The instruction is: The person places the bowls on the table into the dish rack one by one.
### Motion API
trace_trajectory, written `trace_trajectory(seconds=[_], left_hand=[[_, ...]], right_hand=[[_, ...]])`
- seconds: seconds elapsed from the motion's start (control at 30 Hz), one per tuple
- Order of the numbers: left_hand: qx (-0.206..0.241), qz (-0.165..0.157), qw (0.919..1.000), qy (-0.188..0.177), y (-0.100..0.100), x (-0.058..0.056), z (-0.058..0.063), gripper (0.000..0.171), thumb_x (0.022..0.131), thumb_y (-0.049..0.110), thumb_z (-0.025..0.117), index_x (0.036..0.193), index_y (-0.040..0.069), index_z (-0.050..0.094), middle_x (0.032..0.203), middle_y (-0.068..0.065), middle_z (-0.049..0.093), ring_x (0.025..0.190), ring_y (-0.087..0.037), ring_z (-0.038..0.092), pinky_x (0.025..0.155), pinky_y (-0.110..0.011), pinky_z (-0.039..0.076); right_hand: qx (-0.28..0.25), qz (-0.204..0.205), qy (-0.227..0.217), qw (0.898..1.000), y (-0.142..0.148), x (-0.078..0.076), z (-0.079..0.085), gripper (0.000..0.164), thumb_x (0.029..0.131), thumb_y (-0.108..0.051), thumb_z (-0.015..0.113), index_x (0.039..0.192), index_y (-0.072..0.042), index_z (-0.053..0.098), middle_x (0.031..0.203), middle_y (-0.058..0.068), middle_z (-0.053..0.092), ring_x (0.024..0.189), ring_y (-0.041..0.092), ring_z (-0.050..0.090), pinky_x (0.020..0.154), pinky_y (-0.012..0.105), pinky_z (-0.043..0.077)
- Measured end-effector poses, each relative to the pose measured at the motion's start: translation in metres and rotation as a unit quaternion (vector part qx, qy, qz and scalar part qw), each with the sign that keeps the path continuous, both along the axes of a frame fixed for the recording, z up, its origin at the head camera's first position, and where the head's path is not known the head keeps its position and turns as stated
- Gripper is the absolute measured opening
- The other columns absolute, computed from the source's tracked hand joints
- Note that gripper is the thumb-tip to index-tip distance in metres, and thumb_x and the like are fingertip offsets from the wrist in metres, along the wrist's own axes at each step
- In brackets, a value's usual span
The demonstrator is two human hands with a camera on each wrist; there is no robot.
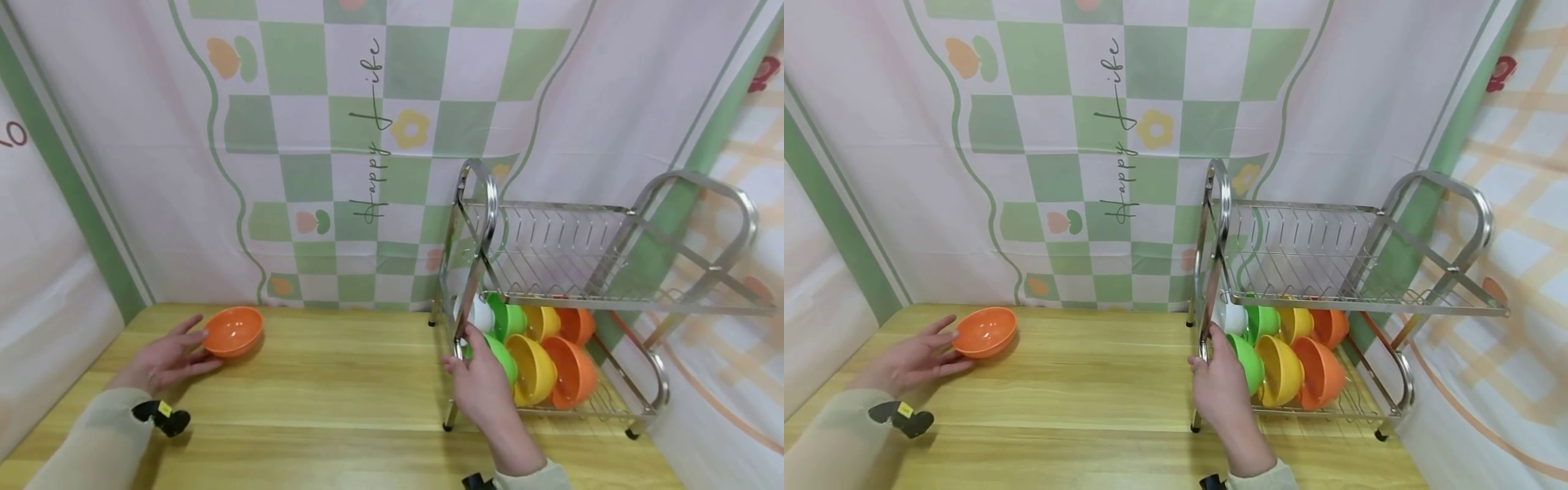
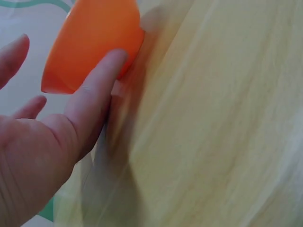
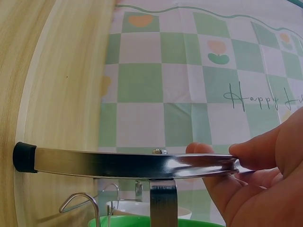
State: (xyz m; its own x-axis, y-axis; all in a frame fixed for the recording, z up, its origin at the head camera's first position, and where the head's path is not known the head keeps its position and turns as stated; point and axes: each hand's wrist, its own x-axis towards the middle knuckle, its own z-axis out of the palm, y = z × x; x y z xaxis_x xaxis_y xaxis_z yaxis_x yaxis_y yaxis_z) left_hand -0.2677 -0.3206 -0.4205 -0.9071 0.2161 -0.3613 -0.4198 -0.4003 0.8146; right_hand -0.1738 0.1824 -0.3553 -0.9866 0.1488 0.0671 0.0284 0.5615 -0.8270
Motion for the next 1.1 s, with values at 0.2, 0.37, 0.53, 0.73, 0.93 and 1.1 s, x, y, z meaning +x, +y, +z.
trace_trajectory(seconds=[0.2, 0.37, 0.53, 0.73, 0.93, 1.1], left_hand=[[-0.011, -0.001, 0.9996, 0.024, 0.003, -0.004, -0.004, 0.087, 0.105, 0.012, 0.051, 0.157, 0.030, -0.016, 0.160, -0.014, -0.027, 0.147, -0.040, 0.000, 0.109, -0.056, 0.033], [-0.016, 0.005, 0.9995, 0.028, 0.004, -0.005, -0.004, 0.087, 0.105, 0.011, 0.051, 0.157, 0.031, -0.015, 0.158, -0.011, -0.030, 0.146, -0.041, -0.003, 0.107, -0.059, 0.034], [-0.011, -0.002, 0.9992, 0.037, 0.005, -0.006, -0.005, 0.083, 0.106, 0.007, 0.045, 0.156, 0.031, -0.017, 0.158, -0.012, -0.030, 0.146, -0.042, -0.002, 0.106, -0.060, 0.035], [-0.001, 0.000, 0.9994, 0.035, 0.008, -0.007, -0.006, 0.087, 0.103, -0.002, 0.044, 0.157, 0.032, -0.016, 0.157, -0.013, -0.030, 0.144, -0.045, 0.001, 0.106, -0.060, 0.034], [-0.008, -0.003, 0.9992, 0.038, 0.012, -0.008, -0.006, 0.087, 0.098, -0.013, 0.034, 0.157, 0.028, -0.016, 0.159, -0.014, -0.026, 0.144, -0.046, 0.001, 0.106, -0.059, 0.034], [-0.015, -0.021, 0.9985, 0.048, 0.015, -0.007, -0.007, 0.088, 0.096, -0.015, 0.033, 0.157, 0.026, -0.015, 0.158, -0.017, -0.029, 0.143, -0.049, 0.000, 0.105, -0.058, 0.036]], right_hand=[[0.002, 0.001, 0.006, 1.000, -0.001, 0.000, -0.001, 0.062, 0.102, -0.005, 0.050, 0.158, -0.010, 0.023, 0.125, 0.016, 0.064, 0.101, 0.026, 0.066, 0.060, 0.034, 0.052], [0.001, 0.000, 0.001, 1.000, -0.002, 0.000, -0.001, 0.062, 0.103, -0.006, 0.050, 0.158, -0.011, 0.023, 0.129, 0.018, 0.061, 0.102, 0.025, 0.066, 0.062, 0.033, 0.052], [-0.003, 0.002, 0.002, 1.000, -0.002, 0.000, -0.001, 0.063, 0.102, -0.006, 0.050, 0.159, -0.013, 0.022, 0.132, 0.018, 0.059, 0.102, 0.026, 0.066, 0.059, 0.034, 0.052], [0.004, 0.004, 0.005, 1.000, -0.002, -0.001, -0.001, 0.064, 0.103, -0.006, 0.050, 0.159, -0.011, 0.020, 0.134, 0.019, 0.057, 0.103, 0.026, 0.066, 0.057, 0.034, 0.051], [0.002, 0.004, 0.012, 1.000, -0.002, -0.001, -0.002, 0.063, 0.102, -0.005, 0.050, 0.159, -0.011, 0.021, 0.137, 0.021, 0.054, 0.102, 0.026, 0.066, 0.060, 0.034, 0.052], [0.001, 0.003, 0.012, 1.000, -0.001, -0.001, -0.003, 0.063, 0.103, -0.006, 0.049, 0.158, -0.010, 0.021, 0.133, 0.020, 0.058, 0.102, 0.026, 0.066, 0.063, 0.033, 0.053]])
